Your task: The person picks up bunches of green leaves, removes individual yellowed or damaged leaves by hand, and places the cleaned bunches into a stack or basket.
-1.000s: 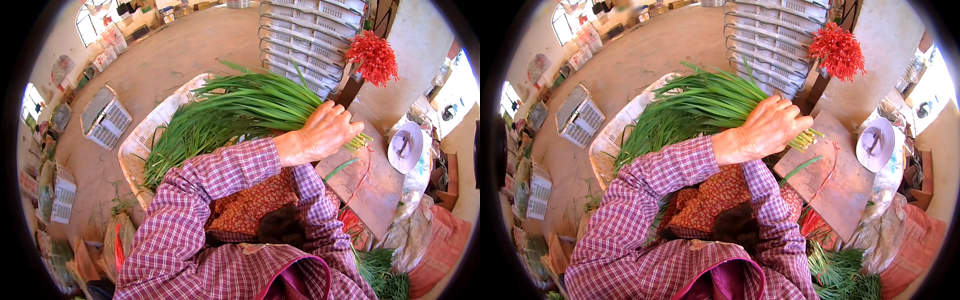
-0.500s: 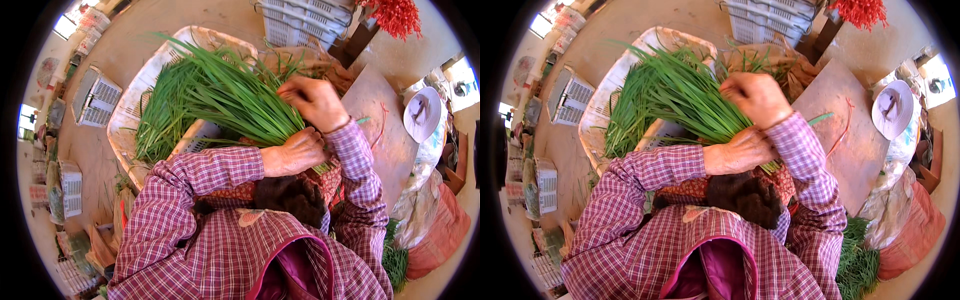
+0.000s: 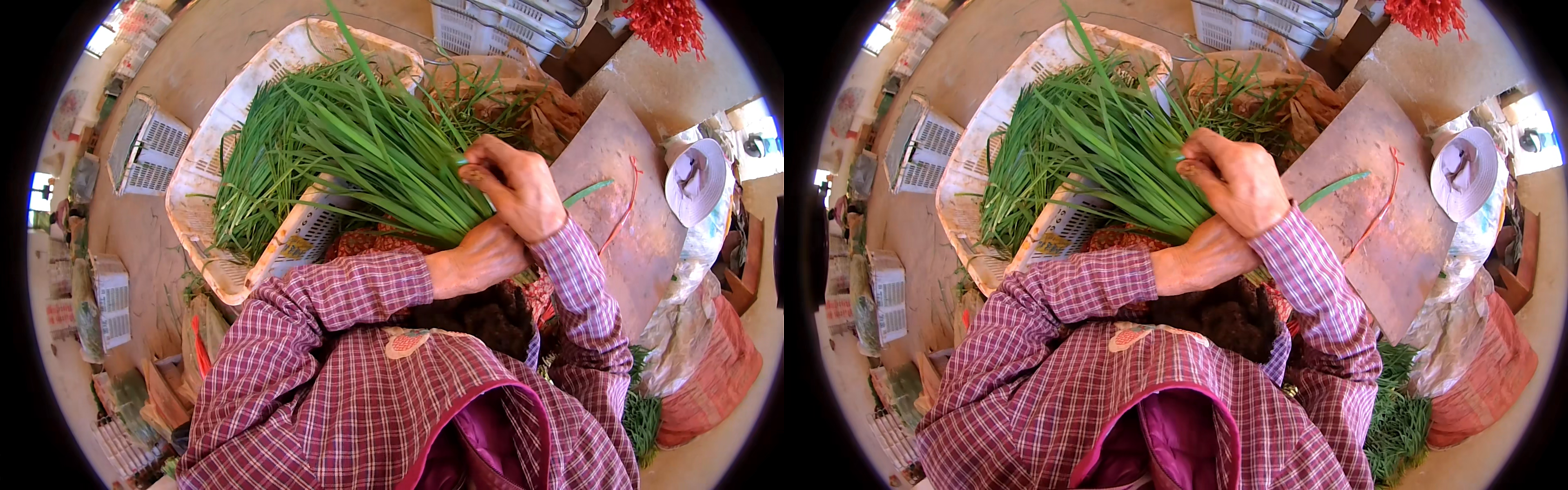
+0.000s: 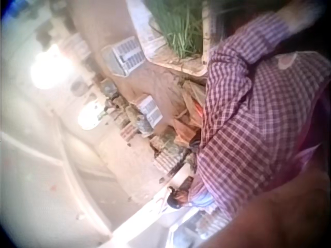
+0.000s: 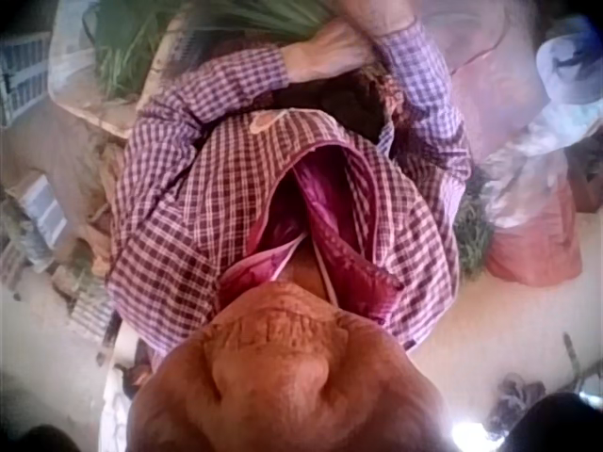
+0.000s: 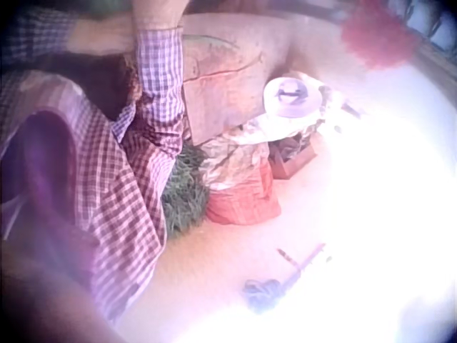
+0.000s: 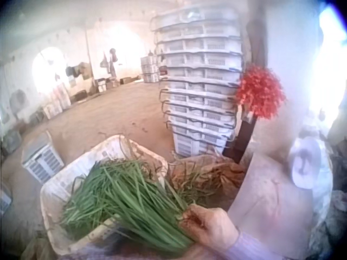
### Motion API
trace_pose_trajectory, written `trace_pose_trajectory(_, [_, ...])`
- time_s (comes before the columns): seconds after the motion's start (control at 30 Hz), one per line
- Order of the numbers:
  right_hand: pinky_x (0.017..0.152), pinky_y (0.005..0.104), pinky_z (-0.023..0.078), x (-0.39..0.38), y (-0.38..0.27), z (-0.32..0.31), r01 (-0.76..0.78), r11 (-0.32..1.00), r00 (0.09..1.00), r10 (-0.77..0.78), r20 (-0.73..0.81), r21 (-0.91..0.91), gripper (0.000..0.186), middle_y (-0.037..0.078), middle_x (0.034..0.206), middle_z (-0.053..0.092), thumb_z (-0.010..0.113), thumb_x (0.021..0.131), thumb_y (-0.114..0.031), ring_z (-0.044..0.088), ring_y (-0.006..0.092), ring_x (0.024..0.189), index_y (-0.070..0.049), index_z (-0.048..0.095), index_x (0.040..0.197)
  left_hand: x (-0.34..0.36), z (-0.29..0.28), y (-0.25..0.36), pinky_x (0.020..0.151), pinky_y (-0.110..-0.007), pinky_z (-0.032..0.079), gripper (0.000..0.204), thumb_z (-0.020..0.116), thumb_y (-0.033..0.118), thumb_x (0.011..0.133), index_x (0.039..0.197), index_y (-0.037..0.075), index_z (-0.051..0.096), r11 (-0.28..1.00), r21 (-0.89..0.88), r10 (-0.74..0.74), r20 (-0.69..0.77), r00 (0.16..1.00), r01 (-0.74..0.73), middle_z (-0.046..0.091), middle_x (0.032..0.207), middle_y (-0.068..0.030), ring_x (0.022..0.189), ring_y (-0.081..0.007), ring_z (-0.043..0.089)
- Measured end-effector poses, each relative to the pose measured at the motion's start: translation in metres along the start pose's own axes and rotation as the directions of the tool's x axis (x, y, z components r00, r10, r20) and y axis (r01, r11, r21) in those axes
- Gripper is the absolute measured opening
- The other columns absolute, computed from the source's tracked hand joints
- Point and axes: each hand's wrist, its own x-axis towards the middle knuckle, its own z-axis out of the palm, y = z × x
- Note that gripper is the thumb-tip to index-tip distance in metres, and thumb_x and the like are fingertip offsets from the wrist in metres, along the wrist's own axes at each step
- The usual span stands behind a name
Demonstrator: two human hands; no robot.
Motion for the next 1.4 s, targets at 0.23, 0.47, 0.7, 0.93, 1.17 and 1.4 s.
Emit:
trace_pose_trajectory(0.23, [0.058,0.0210,0.048,-0.014,0.007,-0.012,-0.270,0.580,0.931,0.360,0.056,0.768,0.013,0.001,0.088,0.058,0.054,0.100,-0.017,0.059,0.0079,0.074,-0.005,0.052,0.103,0.000,-0.034,-0.002,0.095,-0.038,0.043,0.017,0.061,0.019,0.072,0.087,0.010,0.062,0.996,0.055,0.064,0.008,0.998,-0.065,0.058,0.089,-0.0064,0.088,-0.0200,0.057])
trace_pose_trajectory(0.47, [0.062,0.0234,0.058,0.013,0.021,-0.039,-0.012,0.301,0.963,0.261,-0.070,0.954,0.013,0.005,0.090,0.059,0.051,0.100,-0.015,0.062,0.0121,0.076,-0.002,0.054,0.103,-0.003,-0.045,-0.008,0.081,-0.034,0.044,0.009,0.059,0.017,0.072,0.078,0.012,0.056,0.993,-0.003,0.117,-0.046,0.992,-0.118,0.052,0.072,-0.0022,0.077,-0.0175,0.054])
trace_pose_trajectory(0.7, [0.059,0.0261,0.061,0.019,0.033,-0.060,0.122,0.151,0.979,0.141,-0.144,0.981,0.016,0.006,0.093,0.059,0.050,0.100,-0.014,0.062,0.0122,0.076,-0.001,0.055,0.107,-0.009,-0.052,-0.013,0.075,-0.035,0.046,0.015,0.061,0.016,0.071,0.083,0.007,0.057,0.989,-0.114,0.079,-0.149,0.986,-0.097,0.053,0.078,-0.0064,0.079,-0.0218,0.056])
trace_pose_trajectory(0.93, [0.055,0.0235,0.056,-0.002,0.044,-0.047,0.118,0.118,0.958,0.248,-0.145,0.986,0.013,0.004,0.090,0.056,0.051,0.100,-0.016,0.058,0.0117,0.074,-0.005,0.054,0.107,-0.006,-0.080,-0.022,0.073,-0.039,0.049,0.035,0.075,0.014,0.066,0.097,0.002,0.062,0.963,-0.270,-0.088,-0.273,0.958,0.011,0.060,0.089,-0.0108,0.080,-0.0283,0.060])
trace_pose_trajectory(1.17, [0.056,0.0229,0.048,-0.042,0.047,-0.034,0.178,0.065,0.936,0.296,-0.189,0.982,0.010,0.001,0.087,0.049,0.051,0.100,-0.017,0.050,0.0103,0.075,-0.009,0.051,0.106,-0.010,-0.084,-0.016,0.086,-0.041,0.048,0.067,0.077,0.014,0.062,0.123,-0.002,0.053,0.915,-0.370,-0.294,-0.340,0.893,0.160,0.055,0.109,-0.0162,0.098,-0.0327,0.058])
trace_pose_trajectory(1.4, [0.057,0.0233,0.048,-0.067,0.022,-0.018,0.147,0.174,0.935,0.297,-0.194,0.974,0.014,0.001,0.087,0.048,0.052,0.100,-0.018,0.050,0.0102,0.074,-0.006,0.051,0.109,-0.002,-0.073,-0.018,0.077,-0.038,0.047,0.088,0.073,0.003,0.056,0.140,-0.004,0.044,0.947,-0.288,-0.207,-0.207,0.956,0.143,0.059,0.091,-0.0119,0.081,-0.0291,0.057])
